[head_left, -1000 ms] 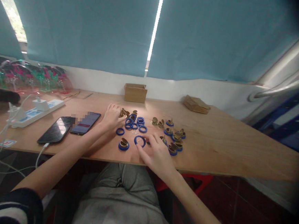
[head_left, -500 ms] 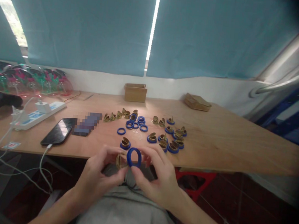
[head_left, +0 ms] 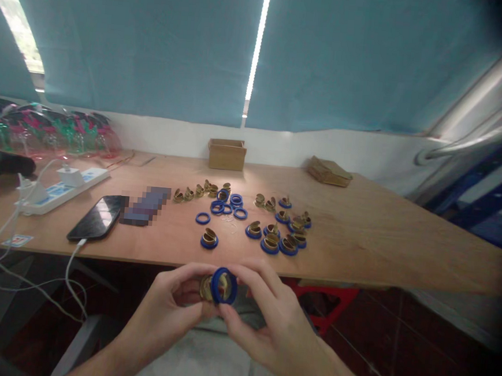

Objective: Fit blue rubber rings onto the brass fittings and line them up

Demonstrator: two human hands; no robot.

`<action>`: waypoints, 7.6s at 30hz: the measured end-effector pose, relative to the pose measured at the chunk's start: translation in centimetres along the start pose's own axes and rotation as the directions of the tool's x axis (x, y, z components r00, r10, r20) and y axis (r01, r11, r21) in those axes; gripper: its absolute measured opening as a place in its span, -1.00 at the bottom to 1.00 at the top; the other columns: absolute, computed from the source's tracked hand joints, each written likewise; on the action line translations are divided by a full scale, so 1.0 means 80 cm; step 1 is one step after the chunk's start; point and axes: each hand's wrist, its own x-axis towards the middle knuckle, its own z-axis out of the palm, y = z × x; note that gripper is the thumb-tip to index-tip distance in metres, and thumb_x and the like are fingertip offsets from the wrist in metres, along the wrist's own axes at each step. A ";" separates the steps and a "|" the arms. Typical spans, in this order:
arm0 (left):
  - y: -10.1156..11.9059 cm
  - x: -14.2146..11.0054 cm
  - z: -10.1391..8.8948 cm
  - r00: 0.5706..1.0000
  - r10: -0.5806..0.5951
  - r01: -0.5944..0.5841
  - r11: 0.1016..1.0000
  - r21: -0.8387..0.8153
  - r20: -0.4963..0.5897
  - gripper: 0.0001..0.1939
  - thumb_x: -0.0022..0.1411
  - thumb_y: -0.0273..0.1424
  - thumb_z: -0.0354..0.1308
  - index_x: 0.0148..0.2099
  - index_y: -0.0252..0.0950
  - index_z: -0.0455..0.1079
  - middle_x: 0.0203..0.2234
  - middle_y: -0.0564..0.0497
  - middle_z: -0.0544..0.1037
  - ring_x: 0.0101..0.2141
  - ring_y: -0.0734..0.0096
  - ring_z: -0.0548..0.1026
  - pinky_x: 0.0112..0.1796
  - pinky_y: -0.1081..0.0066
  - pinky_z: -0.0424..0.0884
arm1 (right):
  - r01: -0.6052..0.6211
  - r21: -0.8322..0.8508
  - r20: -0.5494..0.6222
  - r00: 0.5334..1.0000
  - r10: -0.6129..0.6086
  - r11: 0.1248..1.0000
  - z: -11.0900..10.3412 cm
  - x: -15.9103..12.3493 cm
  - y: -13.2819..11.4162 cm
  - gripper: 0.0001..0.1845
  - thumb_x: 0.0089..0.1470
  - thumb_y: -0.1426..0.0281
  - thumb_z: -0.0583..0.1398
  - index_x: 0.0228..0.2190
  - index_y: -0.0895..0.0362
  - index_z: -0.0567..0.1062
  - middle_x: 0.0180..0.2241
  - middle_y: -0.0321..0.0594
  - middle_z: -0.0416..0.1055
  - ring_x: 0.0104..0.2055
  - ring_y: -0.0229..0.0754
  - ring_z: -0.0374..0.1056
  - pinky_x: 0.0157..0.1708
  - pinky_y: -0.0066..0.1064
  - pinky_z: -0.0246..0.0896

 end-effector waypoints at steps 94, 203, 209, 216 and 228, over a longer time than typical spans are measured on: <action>0.005 0.004 -0.008 0.965 -0.221 0.235 0.968 -0.088 0.144 -0.49 0.11 -0.36 0.36 0.09 -0.34 0.36 -0.45 -0.07 0.67 -0.53 0.36 0.61 -0.49 0.47 0.50 | -0.613 0.719 0.501 0.784 0.368 0.328 0.030 -0.007 0.025 -0.79 0.05 0.46 0.17 -0.20 0.14 0.41 -0.62 -0.48 0.23 -0.69 -0.46 0.05 -0.71 -0.64 -0.07; -0.014 -0.001 -0.009 0.883 0.446 -0.441 0.683 0.583 0.145 -0.59 0.07 -0.56 0.36 -0.07 -0.17 0.36 -0.19 0.01 0.56 -0.16 0.29 0.56 -0.14 0.41 0.47 | -0.501 0.865 0.460 0.765 0.451 -0.032 0.034 -0.012 0.041 -0.71 -0.13 0.29 0.45 -0.54 0.18 0.49 -0.50 -0.32 0.44 -0.46 -0.34 0.36 -0.37 -0.51 0.27; -0.014 0.000 -0.005 0.885 0.433 -0.443 0.676 0.589 0.169 -0.59 0.09 -0.62 0.29 -0.06 -0.17 0.33 -0.19 -0.01 0.50 -0.19 0.30 0.53 -0.19 0.41 0.46 | -0.513 0.854 0.416 0.778 0.471 0.092 0.034 -0.012 0.034 -0.77 -0.12 0.36 0.45 -0.52 0.16 0.51 -0.47 -0.32 0.47 -0.43 -0.31 0.38 -0.38 -0.49 0.26; -0.016 -0.004 -0.005 0.872 0.445 -0.467 0.633 0.618 0.203 -0.54 0.09 -0.66 0.26 -0.02 -0.15 0.29 -0.18 0.00 0.45 -0.18 0.30 0.52 -0.18 0.40 0.44 | -0.417 0.807 0.213 0.867 0.451 0.419 0.035 -0.012 0.016 -0.82 -0.10 0.39 0.42 -0.53 0.13 0.52 -0.47 -0.33 0.44 -0.40 -0.27 0.35 -0.34 -0.44 0.26; -0.020 -0.008 -0.006 0.854 0.479 -0.502 0.654 0.566 0.204 -0.56 0.15 -0.61 0.27 0.00 -0.14 0.28 0.01 -0.10 0.49 0.01 0.18 0.52 -0.05 0.29 0.47 | -0.298 0.604 0.101 0.949 0.300 0.739 0.020 -0.012 0.012 -0.85 0.01 0.55 0.35 -0.46 0.11 0.49 -0.33 -0.30 0.40 -0.26 -0.21 0.38 -0.21 -0.39 0.27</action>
